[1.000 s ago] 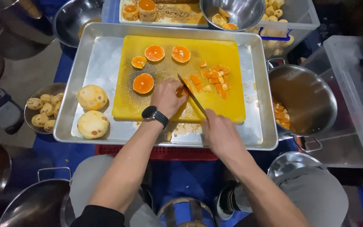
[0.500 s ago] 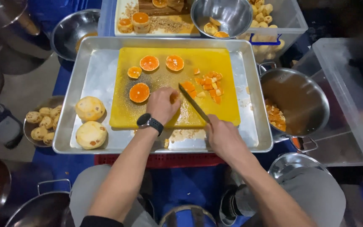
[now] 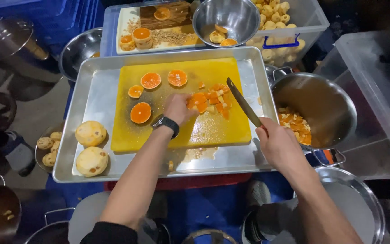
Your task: Peeling and dicing oranges on a cutting board in a food preparation environment.
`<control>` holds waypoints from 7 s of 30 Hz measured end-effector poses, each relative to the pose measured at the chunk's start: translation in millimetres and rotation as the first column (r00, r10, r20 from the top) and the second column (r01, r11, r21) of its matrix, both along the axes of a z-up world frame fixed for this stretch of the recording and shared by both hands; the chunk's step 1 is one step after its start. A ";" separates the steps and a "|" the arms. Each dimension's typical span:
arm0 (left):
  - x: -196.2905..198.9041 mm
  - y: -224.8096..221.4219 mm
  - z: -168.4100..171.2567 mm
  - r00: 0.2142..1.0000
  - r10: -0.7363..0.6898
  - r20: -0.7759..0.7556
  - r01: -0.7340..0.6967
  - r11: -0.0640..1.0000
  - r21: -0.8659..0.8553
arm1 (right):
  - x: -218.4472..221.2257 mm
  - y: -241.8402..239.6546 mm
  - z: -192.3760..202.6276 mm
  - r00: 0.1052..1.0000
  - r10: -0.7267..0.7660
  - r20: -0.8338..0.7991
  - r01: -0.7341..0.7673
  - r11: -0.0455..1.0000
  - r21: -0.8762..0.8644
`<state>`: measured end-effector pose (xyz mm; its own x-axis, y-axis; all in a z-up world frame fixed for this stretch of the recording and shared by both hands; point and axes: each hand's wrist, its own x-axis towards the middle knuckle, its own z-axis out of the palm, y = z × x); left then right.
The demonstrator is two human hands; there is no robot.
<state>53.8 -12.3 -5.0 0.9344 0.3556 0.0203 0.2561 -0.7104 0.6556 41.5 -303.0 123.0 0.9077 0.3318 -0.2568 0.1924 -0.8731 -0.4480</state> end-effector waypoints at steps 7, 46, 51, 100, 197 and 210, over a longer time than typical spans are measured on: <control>18.7 -24.2 23.1 0.998 -0.022 -0.052 0.016 0.993 -0.116 | 3.0 -16.7 8.0 0.995 -0.003 -0.097 0.006 1.000 0.030; -87.5 39.1 24.1 0.987 -0.092 0.132 0.124 0.957 -0.260 | -19.8 28.5 2.9 0.924 0.377 -0.069 -0.377 0.926 0.017; -90.8 38.0 30.6 0.977 -0.116 0.178 0.161 0.951 -0.263 | -19.9 28.3 -2.2 0.919 0.394 0.014 -0.394 0.919 -0.032; -84.8 39.8 39.4 0.901 -0.363 0.236 0.402 0.905 -0.142 | -20.0 20.6 -4.9 0.876 0.450 0.173 -0.431 0.892 -0.137; -67.8 35.5 19.9 0.957 0.145 0.251 -0.041 0.925 -0.378 | -50.5 19.8 8.1 0.951 0.298 -0.085 -0.301 0.953 -0.029; -72.4 24.0 -16.8 0.985 -0.075 0.155 0.029 0.960 0.279 | -33.2 68.4 -49.1 0.942 0.334 -0.015 -0.330 0.936 0.126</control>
<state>-18.6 11.7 -21.9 0.9273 0.2656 0.2637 0.1199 -0.8783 0.4627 8.3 -234.7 73.9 0.7316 0.6429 -0.2268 0.4436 -0.7016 -0.5577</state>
